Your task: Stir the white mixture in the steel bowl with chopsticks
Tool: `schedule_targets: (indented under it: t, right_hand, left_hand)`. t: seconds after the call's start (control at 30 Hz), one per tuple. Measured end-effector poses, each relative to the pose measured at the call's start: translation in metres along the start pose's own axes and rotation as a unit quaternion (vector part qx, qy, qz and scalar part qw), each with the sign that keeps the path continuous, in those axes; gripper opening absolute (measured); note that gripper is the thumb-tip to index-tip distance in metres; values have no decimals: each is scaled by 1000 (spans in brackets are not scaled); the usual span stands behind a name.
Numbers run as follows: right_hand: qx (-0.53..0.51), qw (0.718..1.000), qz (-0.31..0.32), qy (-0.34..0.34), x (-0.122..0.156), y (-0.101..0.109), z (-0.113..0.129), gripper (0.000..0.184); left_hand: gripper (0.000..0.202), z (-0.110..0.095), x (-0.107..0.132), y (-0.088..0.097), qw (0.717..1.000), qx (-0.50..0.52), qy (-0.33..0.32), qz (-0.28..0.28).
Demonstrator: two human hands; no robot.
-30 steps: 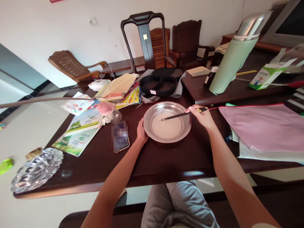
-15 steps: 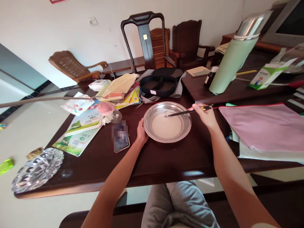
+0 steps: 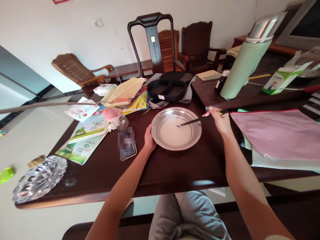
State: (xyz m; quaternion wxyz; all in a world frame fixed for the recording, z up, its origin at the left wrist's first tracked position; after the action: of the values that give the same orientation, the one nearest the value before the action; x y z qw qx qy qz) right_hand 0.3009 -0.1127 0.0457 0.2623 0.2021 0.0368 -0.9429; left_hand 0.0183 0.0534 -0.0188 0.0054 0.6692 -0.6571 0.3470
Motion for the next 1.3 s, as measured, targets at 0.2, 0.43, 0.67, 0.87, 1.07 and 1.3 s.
schedule_targets:
  t: [0.2,0.43,0.67,0.87,1.07,1.3]
  right_hand:
    - [11,993,120,3,9,-22,6,57]
    - [1,1000,7,-14,2,-4,0,58]
    - [23,995,98,10,10,-23,9,58]
    - [-1,1000,-5,-14,2,-2,2,60]
    - [19,994,104,15,11,-24,7,58]
    - [-8,1000,-4,-17,2,-4,1,61]
  left_hand:
    - [32,-1,-1,0,1000,0,-1,-2]
    - [33,-1,1,-1,1000,1,-6,3]
    - [31,1,-4,1,1000,3,-8,4]
    - [31,3,-6,3,1000,0,-7,-3]
    - [31,3,-6,2,1000,-6,-9,5]
    - [33,2,-5,2,1000,2,-13,0]
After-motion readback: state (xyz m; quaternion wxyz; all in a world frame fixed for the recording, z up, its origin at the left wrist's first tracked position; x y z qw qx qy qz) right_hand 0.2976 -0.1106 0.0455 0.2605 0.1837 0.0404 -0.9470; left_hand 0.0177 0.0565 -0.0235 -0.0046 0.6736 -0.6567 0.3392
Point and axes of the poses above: each hand's wrist, its own x-axis away from the middle knuckle, its own y-axis out of the back of the hand, z = x × y, the point moved 6 cm from there along -x, towards the middle knuckle, and after that the axes turned 10 degrees about -z, right-handed, at the moved point
